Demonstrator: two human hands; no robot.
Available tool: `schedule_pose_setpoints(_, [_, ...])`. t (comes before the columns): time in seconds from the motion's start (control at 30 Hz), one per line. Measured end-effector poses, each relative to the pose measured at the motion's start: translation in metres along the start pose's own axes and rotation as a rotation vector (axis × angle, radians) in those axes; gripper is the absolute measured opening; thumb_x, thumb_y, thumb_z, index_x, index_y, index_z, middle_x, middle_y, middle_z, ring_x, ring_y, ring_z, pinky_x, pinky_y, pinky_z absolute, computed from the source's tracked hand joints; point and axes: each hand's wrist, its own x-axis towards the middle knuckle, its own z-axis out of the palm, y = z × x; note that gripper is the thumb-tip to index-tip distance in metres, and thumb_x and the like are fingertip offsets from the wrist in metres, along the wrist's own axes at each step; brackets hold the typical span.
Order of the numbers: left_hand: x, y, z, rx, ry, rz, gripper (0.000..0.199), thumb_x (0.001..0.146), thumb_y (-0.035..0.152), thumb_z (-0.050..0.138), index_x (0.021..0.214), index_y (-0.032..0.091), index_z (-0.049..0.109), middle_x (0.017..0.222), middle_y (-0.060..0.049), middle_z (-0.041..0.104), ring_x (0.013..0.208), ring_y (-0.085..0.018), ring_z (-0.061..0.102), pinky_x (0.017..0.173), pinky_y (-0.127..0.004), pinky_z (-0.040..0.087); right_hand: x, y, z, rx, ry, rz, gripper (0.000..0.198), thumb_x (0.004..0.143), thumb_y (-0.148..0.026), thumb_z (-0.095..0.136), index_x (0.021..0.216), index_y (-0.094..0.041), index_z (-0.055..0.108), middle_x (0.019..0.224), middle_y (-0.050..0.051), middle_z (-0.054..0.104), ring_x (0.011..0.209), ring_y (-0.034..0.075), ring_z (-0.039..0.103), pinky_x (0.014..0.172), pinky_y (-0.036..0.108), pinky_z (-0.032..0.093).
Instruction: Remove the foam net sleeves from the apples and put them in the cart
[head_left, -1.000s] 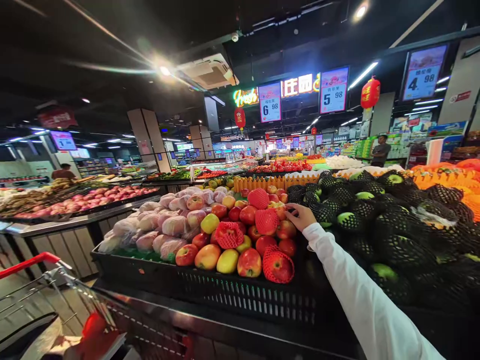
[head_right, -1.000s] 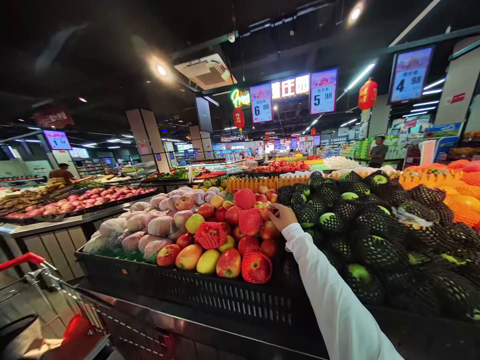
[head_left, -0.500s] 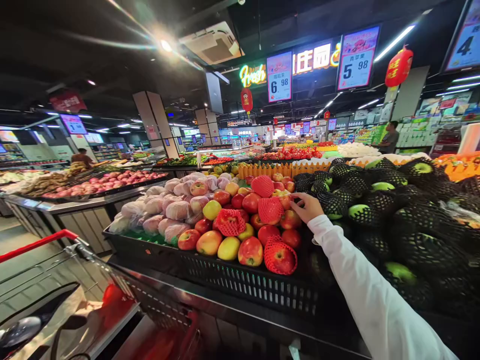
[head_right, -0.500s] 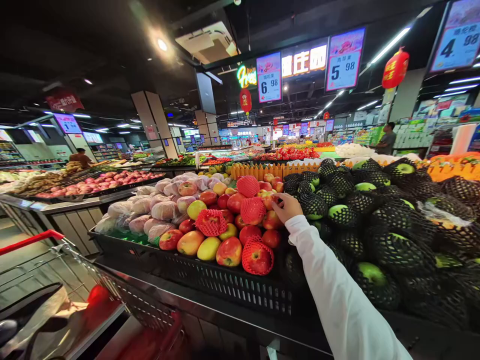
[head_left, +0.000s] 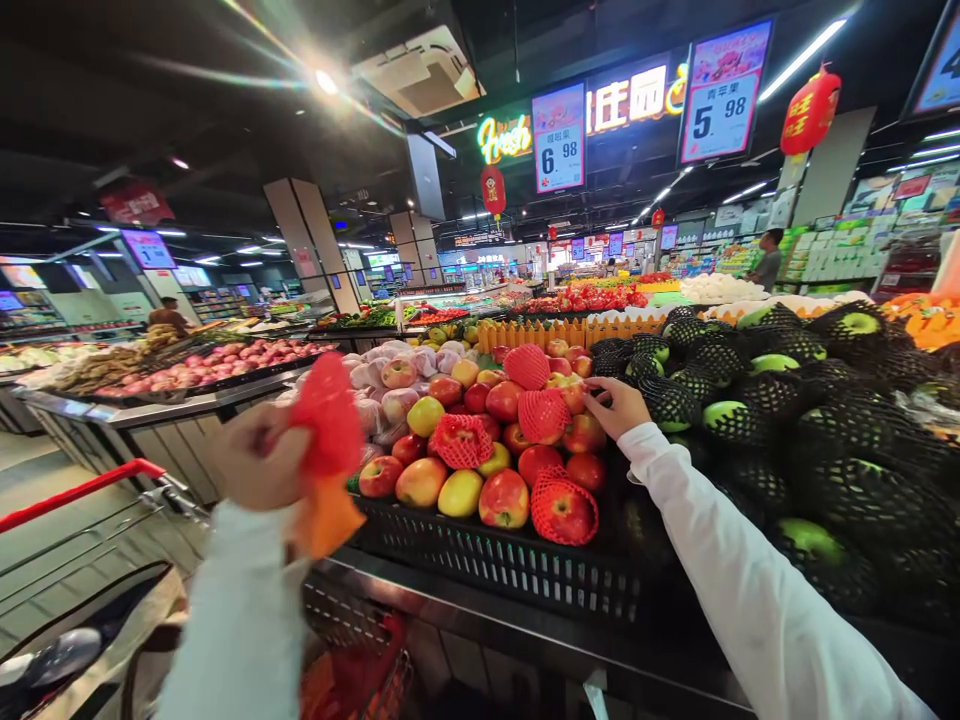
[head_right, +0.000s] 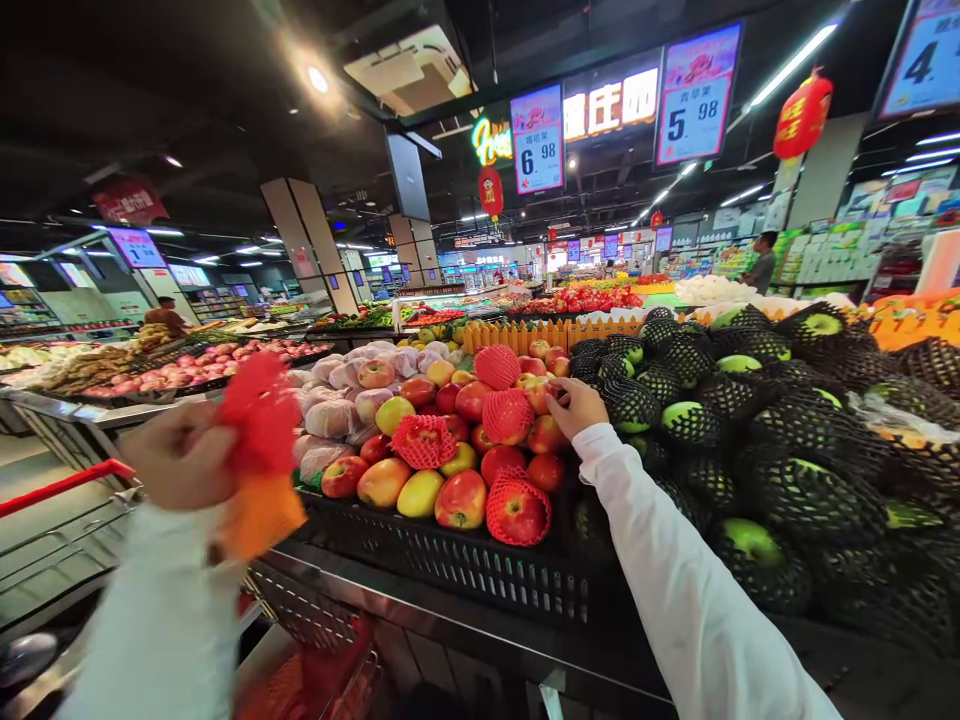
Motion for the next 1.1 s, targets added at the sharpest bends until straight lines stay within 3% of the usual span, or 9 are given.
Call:
schedule_pose_setpoints(0.13, [-0.014, 0.069, 0.165, -0.326, -0.186, 0.121, 0.023, 0.055, 0.029, 0.046, 0.048, 0.018, 0.027, 0.047, 0.003, 0.025, 0.048, -0.009, 0.023, 0.049, -0.025, 0.020, 0.004, -0.007, -0.002, 0.407, 0.075, 0.124, 0.062, 0.080, -0.064, 0.051, 0.117, -0.017, 0.065, 0.114, 0.011, 0.068, 0.087, 0.022, 0.065, 0.069, 0.034, 0.051])
schedule_pose_setpoints(0.2, [-0.040, 0.093, 0.226, -0.275, -0.525, 0.106, 0.027, 0.060, 0.027, 0.051, 0.052, 0.018, 0.028, 0.050, 0.003, 0.030, 0.052, -0.010, 0.029, 0.054, -0.026, 0.024, 0.006, -0.011, -0.007, 0.612, 0.091, 0.136, 0.073, 0.077, -0.073, 0.047, 0.128, -0.021, 0.057, 0.128, 0.010, 0.062, 0.100, 0.023, 0.065, 0.070, 0.033, 0.052])
schedule_pose_setpoints(0.27, [-0.063, 0.104, 0.259, -0.190, -0.814, 0.141, 0.027, 0.063, 0.024, 0.058, 0.054, 0.018, 0.033, 0.052, 0.004, 0.036, 0.054, -0.010, 0.032, 0.057, -0.027, 0.025, 0.006, -0.014, -0.010, 0.648, 0.112, 0.058, 0.069, 0.075, -0.069, 0.057, 0.125, -0.022, 0.059, 0.129, 0.009, 0.061, 0.108, 0.024, 0.062, 0.081, 0.035, 0.052])
schedule_pose_setpoints(0.33, [-0.077, 0.101, 0.268, -0.190, -0.945, 0.177, 0.026, 0.064, 0.024, 0.062, 0.059, 0.018, 0.037, 0.055, 0.004, 0.038, 0.055, -0.011, 0.032, 0.058, -0.027, 0.025, 0.006, -0.014, -0.011, 0.551, 0.111, -0.034, 0.053, 0.073, -0.058, 0.068, 0.109, -0.020, 0.066, 0.116, 0.008, 0.068, 0.106, 0.023, 0.062, 0.092, 0.037, 0.048])
schedule_pose_setpoints(0.4, [-0.082, 0.090, 0.264, -0.310, -0.883, 0.146, 0.026, 0.067, 0.028, 0.064, 0.065, 0.018, 0.040, 0.060, 0.005, 0.042, 0.057, -0.010, 0.035, 0.059, -0.026, 0.028, 0.005, -0.012, -0.007, 0.455, 0.099, -0.048, 0.041, 0.073, -0.052, 0.070, 0.095, -0.018, 0.069, 0.099, 0.007, 0.071, 0.092, 0.022, 0.063, 0.092, 0.039, 0.047])
schedule_pose_setpoints(0.57, [-0.073, 0.069, 0.253, -0.547, -0.508, -0.029, 0.032, 0.070, 0.032, 0.065, 0.070, 0.019, 0.036, 0.067, 0.003, 0.043, 0.064, -0.011, 0.042, 0.064, -0.025, 0.037, 0.003, -0.007, 0.004, 0.409, 0.227, 0.048, 0.039, 0.077, -0.056, 0.063, 0.087, -0.018, 0.062, 0.083, 0.003, 0.064, 0.079, 0.018, 0.055, 0.083, 0.035, 0.045])
schedule_pose_setpoints(0.87, [-0.059, 0.054, 0.251, -0.392, 0.199, -0.133, 0.027, 0.081, 0.027, 0.058, 0.096, 0.019, 0.038, 0.100, -0.007, 0.052, 0.097, -0.016, 0.056, 0.094, -0.033, 0.047, 0.006, -0.005, -0.008, 0.875, 0.220, 0.304, 0.048, 0.054, -0.034, 0.060, 0.100, -0.022, 0.052, 0.085, -0.001, 0.051, 0.076, 0.014, 0.050, 0.071, 0.027, 0.046])
schedule_pose_setpoints(0.93, [-0.057, 0.048, 0.249, -0.224, 0.138, -0.129, 0.027, 0.085, 0.023, 0.053, 0.107, 0.017, 0.040, 0.115, -0.013, 0.051, 0.113, -0.020, 0.052, 0.105, -0.038, 0.041, 0.006, -0.005, -0.008, 0.873, 0.216, 0.289, 0.056, 0.050, -0.029, 0.061, 0.105, -0.024, 0.050, 0.086, -0.002, 0.050, 0.075, 0.013, 0.050, 0.074, 0.027, 0.048])
schedule_pose_setpoints(1.1, [-0.064, 0.038, 0.255, 0.194, -0.568, -0.331, 0.054, 0.078, 0.025, 0.062, 0.128, 0.012, 0.047, 0.147, -0.024, 0.035, 0.141, -0.037, 0.030, 0.115, -0.055, 0.025, 0.004, -0.008, -0.007, 0.806, 0.174, 0.289, 0.074, 0.043, -0.027, 0.077, 0.110, -0.023, 0.048, 0.087, -0.003, 0.057, 0.073, 0.013, 0.055, 0.079, 0.033, 0.051])
